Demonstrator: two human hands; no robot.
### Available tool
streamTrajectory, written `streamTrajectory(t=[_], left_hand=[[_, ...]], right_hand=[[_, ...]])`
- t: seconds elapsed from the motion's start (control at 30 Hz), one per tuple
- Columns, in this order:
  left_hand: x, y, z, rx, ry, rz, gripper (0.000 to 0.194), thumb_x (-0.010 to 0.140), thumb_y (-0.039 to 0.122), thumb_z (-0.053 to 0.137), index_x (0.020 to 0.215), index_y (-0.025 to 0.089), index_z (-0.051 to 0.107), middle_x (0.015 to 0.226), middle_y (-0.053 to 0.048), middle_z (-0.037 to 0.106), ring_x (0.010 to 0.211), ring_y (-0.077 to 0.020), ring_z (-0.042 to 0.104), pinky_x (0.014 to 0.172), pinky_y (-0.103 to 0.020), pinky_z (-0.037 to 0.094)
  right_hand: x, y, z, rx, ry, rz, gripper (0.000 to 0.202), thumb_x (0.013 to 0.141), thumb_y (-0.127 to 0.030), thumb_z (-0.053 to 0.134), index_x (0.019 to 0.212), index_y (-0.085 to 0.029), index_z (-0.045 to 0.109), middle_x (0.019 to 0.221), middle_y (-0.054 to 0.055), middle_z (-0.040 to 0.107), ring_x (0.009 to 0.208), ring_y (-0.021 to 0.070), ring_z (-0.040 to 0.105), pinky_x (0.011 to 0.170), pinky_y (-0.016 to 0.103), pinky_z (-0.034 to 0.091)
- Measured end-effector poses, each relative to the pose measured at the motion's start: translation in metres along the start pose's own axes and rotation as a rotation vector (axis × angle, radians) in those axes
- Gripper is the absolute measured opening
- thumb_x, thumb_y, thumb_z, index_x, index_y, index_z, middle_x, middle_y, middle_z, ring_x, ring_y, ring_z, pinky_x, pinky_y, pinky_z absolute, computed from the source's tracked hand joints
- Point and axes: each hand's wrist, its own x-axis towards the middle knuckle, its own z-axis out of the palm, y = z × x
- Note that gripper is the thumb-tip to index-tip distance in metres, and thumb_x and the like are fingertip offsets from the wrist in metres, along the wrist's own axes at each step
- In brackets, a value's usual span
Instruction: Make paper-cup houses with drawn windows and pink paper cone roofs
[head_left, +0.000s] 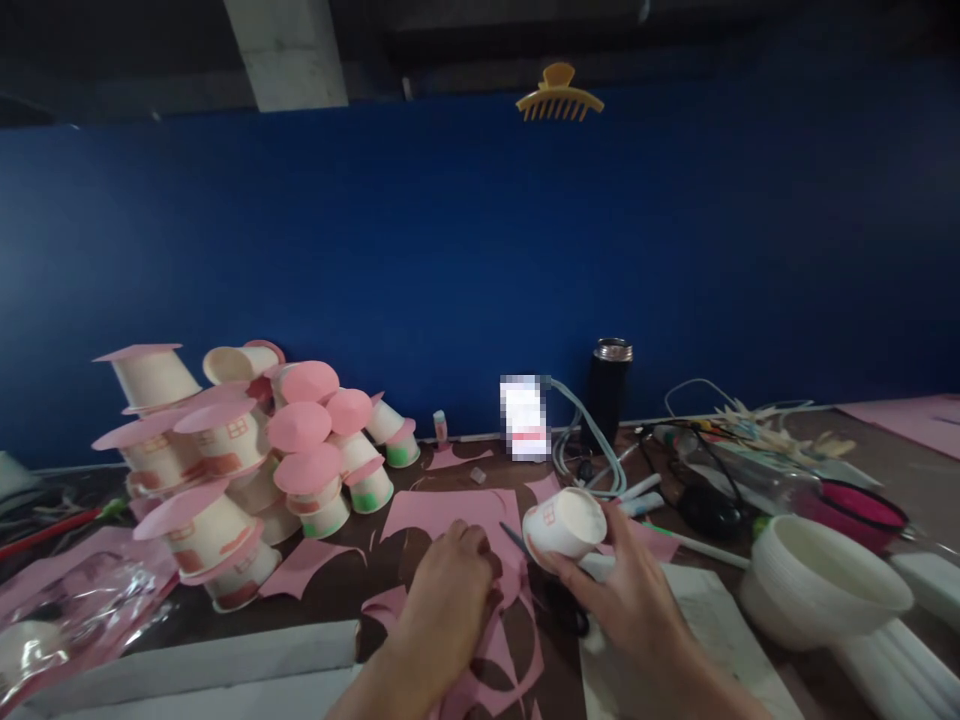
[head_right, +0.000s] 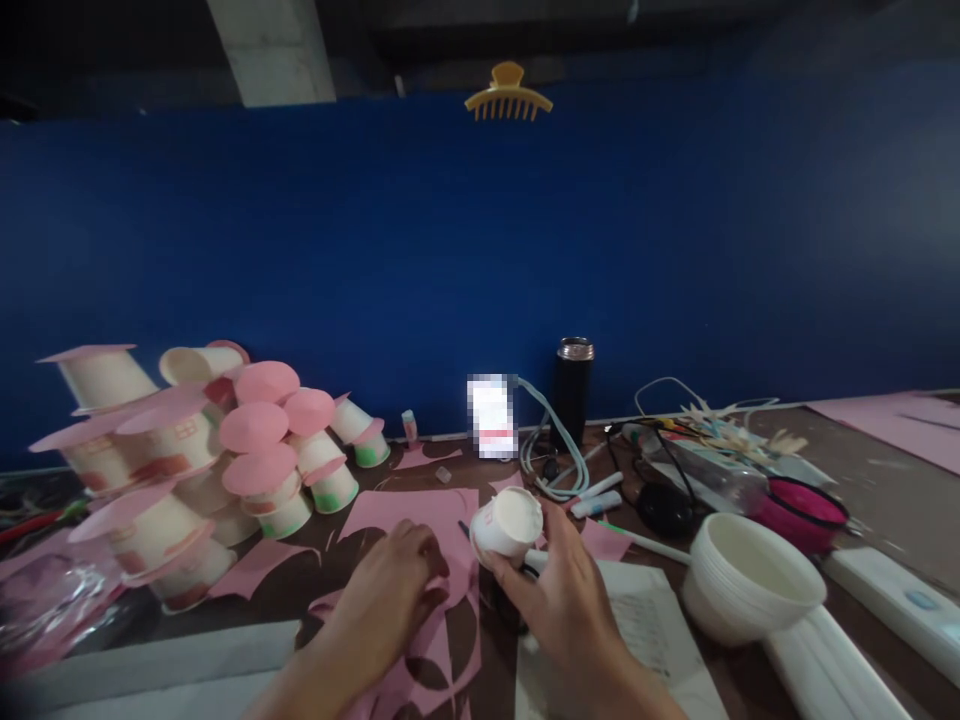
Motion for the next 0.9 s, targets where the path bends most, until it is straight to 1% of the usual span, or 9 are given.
streamTrajectory(t=[0.1, 0.13, 0.2, 0.3, 0.4, 0.6, 0.73, 0.9], left_hand=[[0.004, 0.016, 0.002, 0.145, -0.117, 0.057, 0.012, 0.082, 0.019, 0.059, 0.08, 0.017, 0.071, 0.091, -0.01, 0.065, 0.096, -0.0276, 0.053, 0.077, -0.039, 0.04], [0.006, 0.019, 0.004, 0.168, -0.151, 0.079, 0.013, 0.083, 0.02, 0.059, 0.08, 0.016, 0.071, 0.089, -0.011, 0.066, 0.095, -0.0281, 0.054, 0.076, -0.039, 0.04], [0.01, 0.02, 0.01, 0.198, -0.179, 0.111, 0.014, 0.083, 0.022, 0.061, 0.082, 0.014, 0.073, 0.086, -0.012, 0.066, 0.095, -0.0289, 0.054, 0.073, -0.039, 0.04], [0.012, 0.018, 0.018, 0.223, -0.185, 0.127, 0.013, 0.081, 0.021, 0.063, 0.08, 0.014, 0.074, 0.084, -0.014, 0.066, 0.094, -0.0288, 0.054, 0.07, -0.038, 0.039], [0.011, 0.018, 0.022, 0.237, -0.175, 0.148, 0.012, 0.08, 0.018, 0.063, 0.076, 0.016, 0.074, 0.081, -0.015, 0.066, 0.092, -0.0273, 0.053, 0.069, -0.036, 0.037], [0.009, 0.023, 0.024, 0.255, -0.136, 0.172, 0.011, 0.077, 0.018, 0.063, 0.078, 0.016, 0.074, 0.082, -0.015, 0.064, 0.089, -0.027, 0.051, 0.066, -0.035, 0.034], [0.01, 0.024, 0.025, 0.26, -0.14, 0.186, 0.013, 0.078, 0.02, 0.062, 0.082, 0.014, 0.073, 0.082, -0.015, 0.064, 0.088, -0.0268, 0.051, 0.067, -0.035, 0.035], [0.013, 0.026, 0.02, 0.277, -0.153, 0.167, 0.016, 0.082, 0.019, 0.057, 0.087, 0.012, 0.071, 0.086, -0.015, 0.064, 0.088, -0.0261, 0.053, 0.067, -0.034, 0.037]], right_hand=[[-0.001, 0.001, -0.001, -0.004, -0.012, -0.008, 0.051, 0.076, -0.046, 0.063, 0.118, -0.023, 0.047, 0.109, 0.007, 0.065, 0.095, 0.0258, 0.064, 0.081, 0.037, 0.05], [-0.001, 0.001, -0.001, -0.005, -0.013, -0.005, 0.05, 0.076, -0.046, 0.063, 0.118, -0.023, 0.047, 0.109, 0.006, 0.065, 0.096, 0.0256, 0.064, 0.081, 0.037, 0.05], [-0.002, 0.0, -0.001, -0.004, -0.015, -0.001, 0.049, 0.076, -0.045, 0.064, 0.116, -0.024, 0.047, 0.109, 0.005, 0.065, 0.096, 0.025, 0.064, 0.081, 0.036, 0.05], [-0.001, -0.001, -0.002, -0.003, -0.014, 0.004, 0.049, 0.075, -0.045, 0.065, 0.116, -0.024, 0.047, 0.109, 0.005, 0.065, 0.096, 0.0247, 0.064, 0.08, 0.035, 0.051], [0.0, -0.002, -0.002, -0.005, -0.005, 0.018, 0.049, 0.075, -0.045, 0.065, 0.116, -0.024, 0.047, 0.108, 0.005, 0.066, 0.095, 0.0241, 0.064, 0.079, 0.034, 0.051], [-0.001, -0.003, -0.003, -0.024, 0.015, 0.003, 0.049, 0.075, -0.046, 0.065, 0.115, -0.025, 0.048, 0.105, 0.004, 0.067, 0.091, 0.0236, 0.065, 0.078, 0.034, 0.051], [-0.002, -0.001, -0.003, -0.013, 0.0, -0.007, 0.048, 0.075, -0.045, 0.066, 0.115, -0.025, 0.048, 0.106, 0.004, 0.066, 0.093, 0.0238, 0.065, 0.08, 0.035, 0.051], [-0.003, 0.002, -0.001, -0.035, 0.004, -0.019, 0.048, 0.076, -0.043, 0.066, 0.116, -0.025, 0.047, 0.107, 0.005, 0.065, 0.09, 0.0248, 0.066, 0.077, 0.035, 0.051]])
